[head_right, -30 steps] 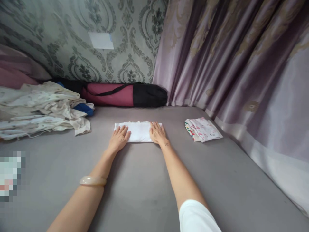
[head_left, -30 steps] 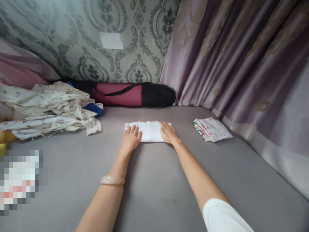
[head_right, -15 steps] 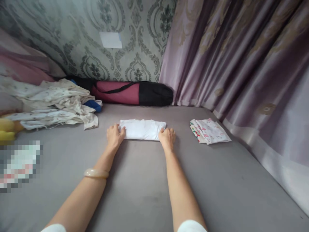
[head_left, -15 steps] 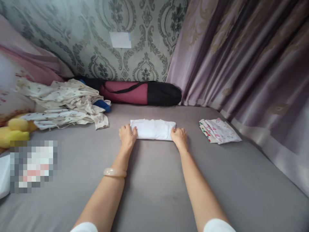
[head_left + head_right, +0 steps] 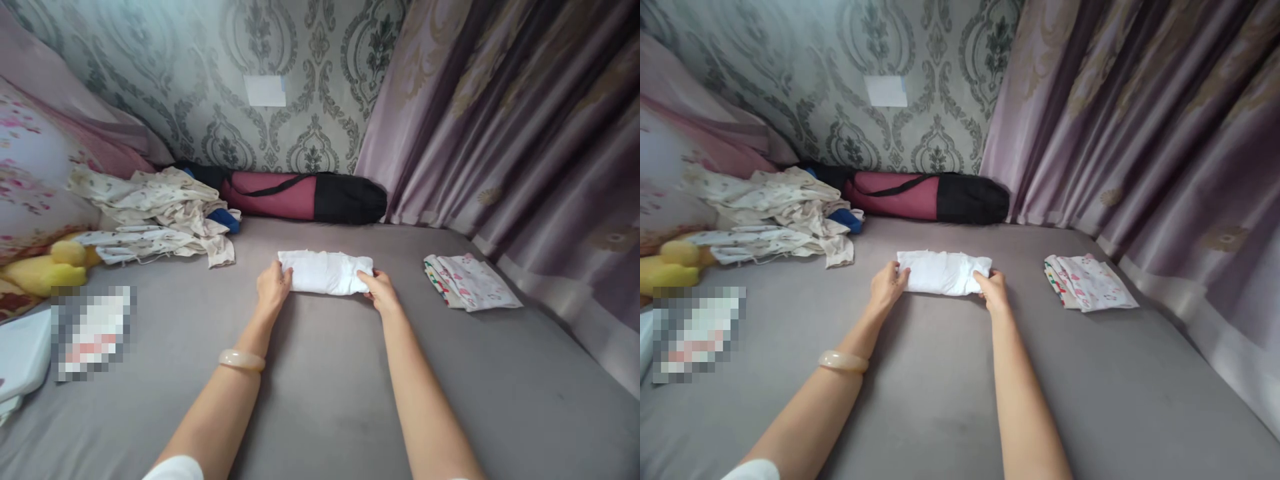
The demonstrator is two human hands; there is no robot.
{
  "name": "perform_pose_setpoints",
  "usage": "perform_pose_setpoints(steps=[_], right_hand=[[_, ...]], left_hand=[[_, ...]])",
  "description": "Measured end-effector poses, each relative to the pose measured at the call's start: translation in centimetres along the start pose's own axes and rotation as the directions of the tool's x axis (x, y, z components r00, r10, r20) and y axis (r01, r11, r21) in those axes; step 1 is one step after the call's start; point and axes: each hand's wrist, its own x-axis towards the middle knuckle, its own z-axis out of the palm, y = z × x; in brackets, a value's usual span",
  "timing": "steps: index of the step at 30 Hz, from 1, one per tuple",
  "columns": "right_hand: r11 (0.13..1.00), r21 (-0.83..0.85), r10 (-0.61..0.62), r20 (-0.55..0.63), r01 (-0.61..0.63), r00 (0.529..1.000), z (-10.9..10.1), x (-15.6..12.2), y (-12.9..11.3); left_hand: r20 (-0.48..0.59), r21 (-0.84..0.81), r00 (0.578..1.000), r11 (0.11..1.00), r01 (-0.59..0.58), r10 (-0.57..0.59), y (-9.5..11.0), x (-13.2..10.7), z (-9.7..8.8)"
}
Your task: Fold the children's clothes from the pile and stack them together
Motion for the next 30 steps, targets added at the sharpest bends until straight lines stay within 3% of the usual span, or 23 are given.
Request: perform_pose_setpoints(steps=[3, 6, 12, 16, 18, 20, 23, 25, 30], right_hand=[[0.979, 0.155, 0.121, 0.069, -0.131, 0.990, -0.6, 0.1, -0.2], [0.961, 0.209, 0.153, 0.141, -0.181, 0.978, -1.7, 0.2, -0.5], [0.980, 0.132, 0.135, 0.098, -0.147, 0.986, -4.8, 1.1, -0.4], [0.992, 0.073, 0.099, 0.036, -0.101, 0.994, -7.0, 1.7, -0.2], [0.993, 0.070, 0.094, 0.049, -0.097, 0.994, -7.5, 1.6, -0.2], [0.993, 0.073, 0.089, 0.075, -0.094, 0.993, -7.7, 1.2, -0.4], [0.994, 0.050, 0.091, 0.092, -0.096, 0.992, -7.5, 0.6, -0.8], [0.994, 0.032, 0.098, 0.090, -0.101, 0.991, -7.3, 0.2, -1.2], [0.999, 0.028, 0.038, 0.105, -0.041, 0.994, -6.5, -0.5, -2.3]], left_hand=[[0.000, -0.017, 1.000, 1.000, -0.026, 0.026, -0.1, 0.0, 0.0], [0.014, -0.048, 1.000, 0.999, -0.021, 0.022, 0.3, 0.0, -0.1], [0.137, -0.083, 0.990, 0.996, -0.028, 0.039, 2.2, -1.0, -0.5], [0.072, -0.007, 0.978, 0.981, -0.195, 0.195, 3.4, -2.0, -0.4], [0.019, -0.040, 0.935, 0.935, -0.353, 0.354, 4.0, -2.5, 0.1], [0.003, -0.101, 0.859, 0.855, -0.509, 0.512, 4.9, -3.0, 0.8], [0.049, -0.116, 0.766, 0.765, -0.633, 0.641, 6.3, -3.8, 2.2], [0.118, -0.089, 0.747, 0.756, -0.648, 0.654, 7.1, -4.2, 2.8], [0.271, -0.037, 0.760, 0.795, -0.605, 0.591, 7.9, -4.6, 2.9]])
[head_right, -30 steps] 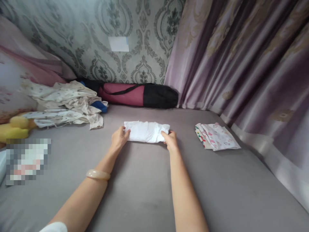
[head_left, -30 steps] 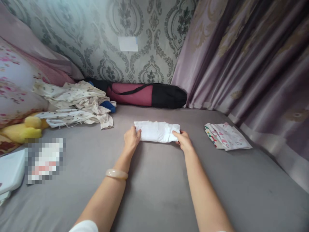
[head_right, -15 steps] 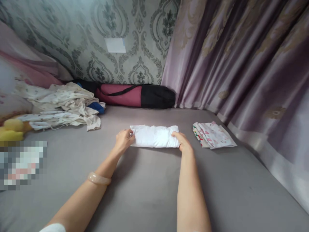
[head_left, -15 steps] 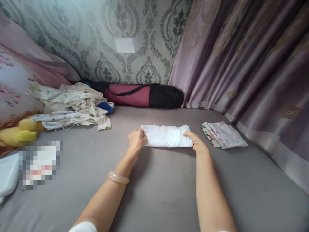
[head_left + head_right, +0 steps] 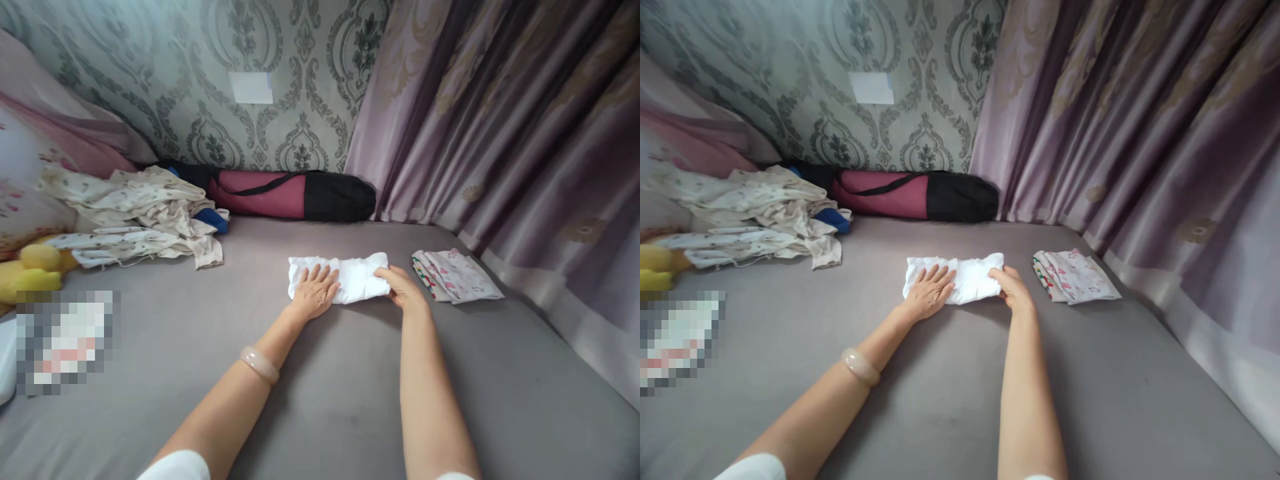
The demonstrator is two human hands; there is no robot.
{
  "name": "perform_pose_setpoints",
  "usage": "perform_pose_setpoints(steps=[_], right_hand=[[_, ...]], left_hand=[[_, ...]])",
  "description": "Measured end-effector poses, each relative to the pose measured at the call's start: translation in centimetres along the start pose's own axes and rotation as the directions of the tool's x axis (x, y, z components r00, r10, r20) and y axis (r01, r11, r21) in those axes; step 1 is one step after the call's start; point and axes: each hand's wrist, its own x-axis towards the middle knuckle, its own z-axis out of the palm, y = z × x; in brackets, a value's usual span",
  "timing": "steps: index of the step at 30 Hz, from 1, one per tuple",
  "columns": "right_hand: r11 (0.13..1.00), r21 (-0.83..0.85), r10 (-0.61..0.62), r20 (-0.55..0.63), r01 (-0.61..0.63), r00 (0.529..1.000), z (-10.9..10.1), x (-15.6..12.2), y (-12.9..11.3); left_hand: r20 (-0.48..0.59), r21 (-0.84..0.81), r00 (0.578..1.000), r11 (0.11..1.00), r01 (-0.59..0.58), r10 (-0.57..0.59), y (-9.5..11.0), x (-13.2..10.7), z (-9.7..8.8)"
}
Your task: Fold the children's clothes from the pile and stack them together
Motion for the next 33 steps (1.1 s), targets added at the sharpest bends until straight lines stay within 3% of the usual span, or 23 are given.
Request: perform_pose_setpoints(steps=[7, 10, 12, 14, 16, 19, 20, 22, 24, 26, 29, 33], right_hand=[[0.983, 0.076, -0.173, 0.100, 0.166, 0.980, 4.0, -1.8, -1.5], [0.977, 0.058, -0.210, 0.090, 0.205, 0.974, 6.0, -2.4, -1.6], [0.971, 0.031, -0.239, 0.062, 0.238, 0.969, 7.2, -2.7, -1.4], [0.960, -0.013, -0.279, 0.031, 0.280, 0.960, 8.2, -2.8, -1.2], [0.945, -0.075, -0.318, 0.010, 0.318, 0.948, 9.2, -2.9, -0.7], [0.921, -0.133, -0.367, 0.020, 0.366, 0.930, 11.1, -3.1, 0.3], [0.919, -0.122, -0.370, 0.058, 0.375, 0.927, 11.7, -3.2, 0.7], [0.933, -0.062, -0.337, 0.201, 0.355, 0.920, 12.8, -3.5, 1.5], [0.958, 0.012, -0.272, 0.344, 0.286, 0.898, 13.4, -3.9, 1.8], [0.973, 0.082, -0.231, 0.389, 0.216, 0.892, 13.2, -4.1, 1.5], [0.965, 0.186, -0.234, 0.292, 0.185, 0.928, 11.8, -3.9, 0.3], [0.941, 0.238, -0.265, 0.085, 0.239, 0.960, 9.3, -2.8, -0.8]], left_hand=[[0.033, -0.025, 0.999, 1.000, 0.007, -0.006, 0.0, 0.0, -0.6], [0.008, -0.161, 1.000, 0.987, -0.018, 0.019, -0.6, 0.2, -0.6], [-0.092, -0.335, 0.996, 0.942, -0.030, -0.001, -1.3, 0.5, -0.6], [-0.203, -0.557, 0.970, 0.831, -0.003, -0.132, -2.3, 0.8, -0.8], [-0.215, -0.773, 0.923, 0.633, 0.039, -0.320, -3.4, 1.0, -1.4], [-0.076, -0.957, 0.865, 0.281, 0.076, -0.495, -5.0, 0.8, -2.5], [-0.025, -0.977, 0.851, 0.194, 0.091, -0.524, -5.5, 0.7, -2.9], [0.060, -0.985, 0.825, 0.100, 0.140, -0.562, -6.3, 0.4, -3.3], [0.112, -0.977, 0.816, 0.086, 0.194, -0.568, -6.7, 0.1, -3.4], [0.120, -0.967, 0.819, 0.119, 0.224, -0.562, -6.9, 0.1, -3.3], [0.065, -0.940, 0.822, 0.241, 0.240, -0.565, -6.5, 0.1, -3.2], [-0.005, -0.896, 0.787, 0.352, 0.270, -0.617, -5.7, 0.1, -3.3]])
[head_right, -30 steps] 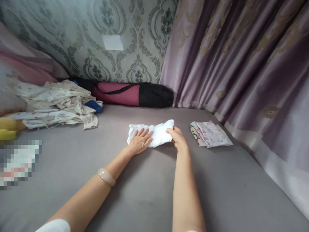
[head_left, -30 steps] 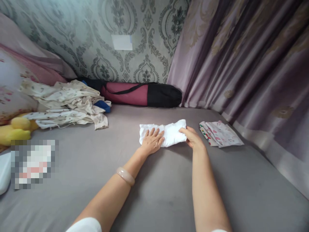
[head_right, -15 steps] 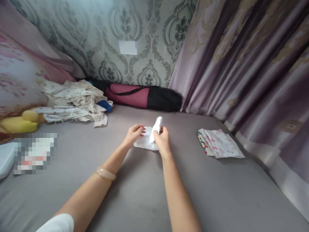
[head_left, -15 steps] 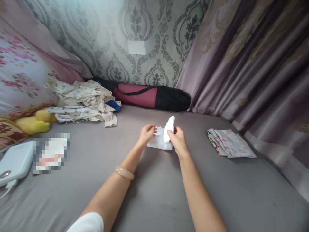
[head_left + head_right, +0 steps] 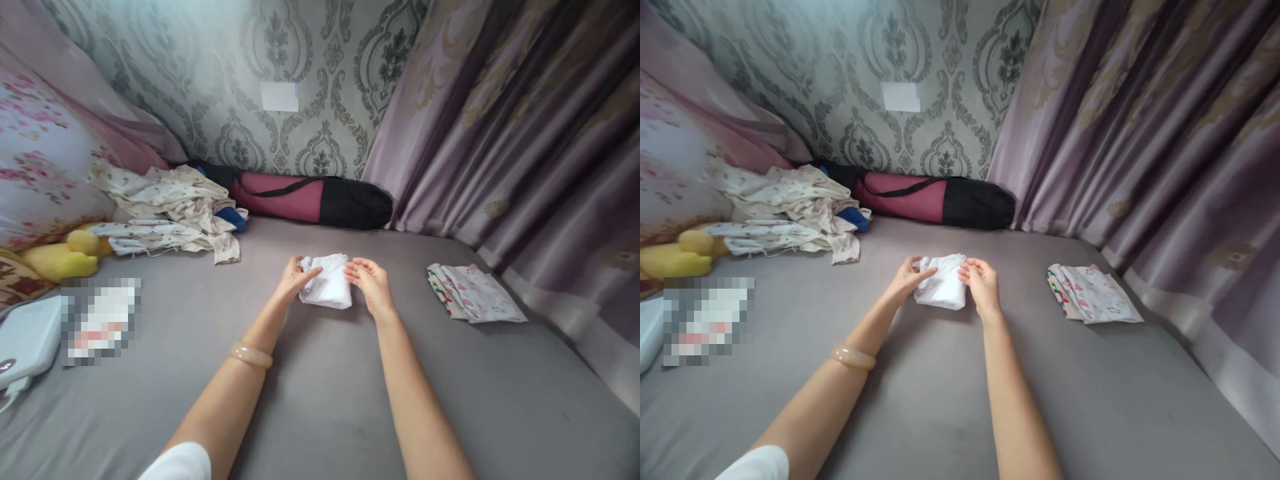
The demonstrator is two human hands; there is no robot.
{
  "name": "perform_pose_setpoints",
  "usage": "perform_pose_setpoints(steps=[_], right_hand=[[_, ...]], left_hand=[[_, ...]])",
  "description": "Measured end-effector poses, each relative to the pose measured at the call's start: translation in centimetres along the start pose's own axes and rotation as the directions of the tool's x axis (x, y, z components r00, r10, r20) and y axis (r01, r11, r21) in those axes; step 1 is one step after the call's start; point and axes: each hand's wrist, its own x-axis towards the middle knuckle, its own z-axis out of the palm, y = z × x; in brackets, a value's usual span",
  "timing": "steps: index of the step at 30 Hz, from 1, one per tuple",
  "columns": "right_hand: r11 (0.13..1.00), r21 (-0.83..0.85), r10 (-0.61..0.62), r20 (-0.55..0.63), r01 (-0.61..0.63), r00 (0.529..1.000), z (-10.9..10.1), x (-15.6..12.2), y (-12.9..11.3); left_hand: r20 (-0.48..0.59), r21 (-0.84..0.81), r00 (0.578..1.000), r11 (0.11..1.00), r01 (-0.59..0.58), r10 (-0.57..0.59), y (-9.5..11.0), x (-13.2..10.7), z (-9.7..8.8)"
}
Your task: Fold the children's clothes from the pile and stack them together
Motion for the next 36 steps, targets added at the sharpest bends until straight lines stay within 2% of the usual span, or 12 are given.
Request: perform_pose_setpoints(steps=[3, 6, 11, 15, 18, 23, 25, 27, 30, 34, 36], right_hand=[[0.998, -0.040, -0.041, -0.083, 0.038, 0.996, -1.0, 0.6, 0.1], [0.993, -0.095, -0.078, -0.106, 0.068, 0.991, -1.1, 0.9, 0.7], [0.975, -0.189, -0.132, -0.067, 0.117, 0.989, -1.1, 1.6, 2.2], [0.942, -0.288, -0.189, -0.025, 0.174, 0.982, -1.5, 2.3, 3.4], [0.886, -0.407, -0.239, 0.009, 0.222, 0.971, -1.5, 2.1, 3.6], [0.705, -0.643, -0.308, 0.101, 0.298, 0.946, -0.9, 1.0, 3.1], [0.633, -0.693, -0.324, 0.166, 0.344, 0.931, -0.4, 0.6, 2.8], [0.551, -0.728, -0.343, 0.249, 0.408, 0.906, 0.3, 0.5, 2.5], [0.384, -0.787, -0.360, 0.353, 0.482, 0.863, 2.0, 0.5, 1.8], [0.175, -0.830, -0.384, 0.438, 0.530, 0.813, 4.1, 0.7, 2.0], [0.123, -0.844, -0.336, 0.460, 0.523, 0.822, 4.6, 0.8, 3.0]], left_hand=[[0.031, 0.019, 0.998, 0.998, -0.062, 0.061, -0.2, -0.1, 0.1], [0.089, 0.057, 0.992, 0.994, -0.096, 0.091, -0.8, 0.2, 0.2], [0.039, 0.068, 0.985, 0.983, -0.172, 0.169, -1.1, 0.6, 0.2], [0.009, 0.028, 0.988, 0.987, -0.157, 0.157, -0.9, 0.8, -0.1], [0.002, 0.064, 0.988, 0.986, -0.156, 0.156, -1.1, 1.0, -0.3], [0.039, 0.226, 0.970, 0.943, -0.244, 0.242, -1.6, 1.0, -0.5], [0.053, 0.279, 0.969, 0.928, -0.246, 0.241, -1.5, 1.0, -0.7], [0.021, 0.315, 0.974, 0.923, -0.220, 0.225, -1.5, 1.1, -0.8], [-0.065, 0.279, 0.980, 0.947, -0.161, 0.186, -1.7, 1.5, -1.0], [-0.117, 0.149, 0.980, 0.978, -0.145, 0.163, -2.3, 2.1, -1.1], [-0.138, 0.123, 0.978, 0.983, -0.138, 0.154, -2.6, 2.3, -1.2]])
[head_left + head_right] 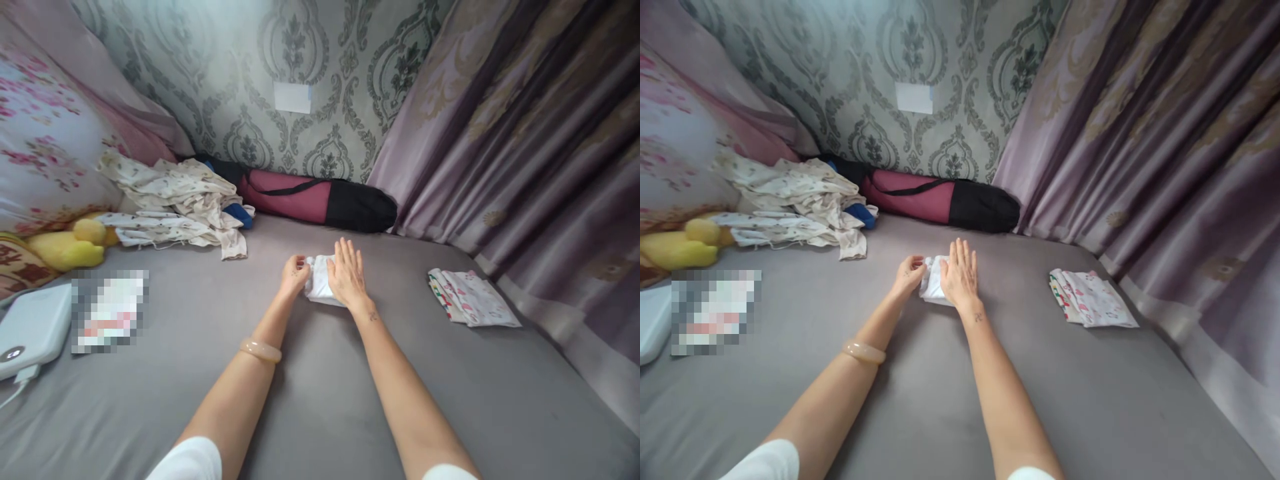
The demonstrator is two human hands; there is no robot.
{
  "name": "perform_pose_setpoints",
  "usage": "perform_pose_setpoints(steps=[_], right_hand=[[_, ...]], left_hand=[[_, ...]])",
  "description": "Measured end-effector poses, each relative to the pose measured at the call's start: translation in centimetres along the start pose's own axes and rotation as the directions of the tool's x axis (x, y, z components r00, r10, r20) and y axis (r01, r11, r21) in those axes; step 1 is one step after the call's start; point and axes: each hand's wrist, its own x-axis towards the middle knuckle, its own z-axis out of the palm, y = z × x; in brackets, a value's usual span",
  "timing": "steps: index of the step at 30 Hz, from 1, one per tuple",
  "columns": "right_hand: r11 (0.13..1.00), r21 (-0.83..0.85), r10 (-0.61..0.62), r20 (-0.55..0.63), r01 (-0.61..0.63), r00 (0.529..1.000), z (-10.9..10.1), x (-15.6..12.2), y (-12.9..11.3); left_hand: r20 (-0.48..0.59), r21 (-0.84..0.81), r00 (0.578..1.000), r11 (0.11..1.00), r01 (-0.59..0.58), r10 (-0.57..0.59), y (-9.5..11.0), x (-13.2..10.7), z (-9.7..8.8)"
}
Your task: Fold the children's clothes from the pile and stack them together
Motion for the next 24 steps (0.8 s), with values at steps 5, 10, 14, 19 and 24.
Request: perform_pose_setpoints(steps=[5, 10, 14, 19, 24], right_hand=[[0.994, -0.095, 0.065, 0.180, -0.048, 0.982, 2.9, -0.9, 0.7], [0.993, -0.112, 0.070, 0.213, -0.047, 0.975, 2.9, -0.7, 1.1], [0.994, -0.057, 0.102, 0.254, -0.090, 0.962, 1.4, -0.1, 0.5], [0.998, -0.046, 0.040, 0.106, -0.035, 0.994, 0.3, 0.2, -2.2], [0.996, -0.088, 0.008, 0.116, 0.002, 0.993, 2.7, -0.6, -4.1]], left_hand=[[-0.028, -0.022, 0.999, 0.999, 0.031, -0.032, -0.8, 0.3, -0.2], [-0.054, -0.060, 0.998, 0.998, 0.017, -0.020, -1.2, 0.5, -0.2], [-0.071, -0.086, 0.997, 0.996, 0.011, -0.017, -1.2, 0.5, -0.3], [-0.086, -0.147, 0.996, 0.989, 0.007, -0.019, -1.4, 0.6, -0.2], [-0.112, -0.170, 0.994, 0.985, -0.006, -0.014, -1.8, 0.8, -0.4]])
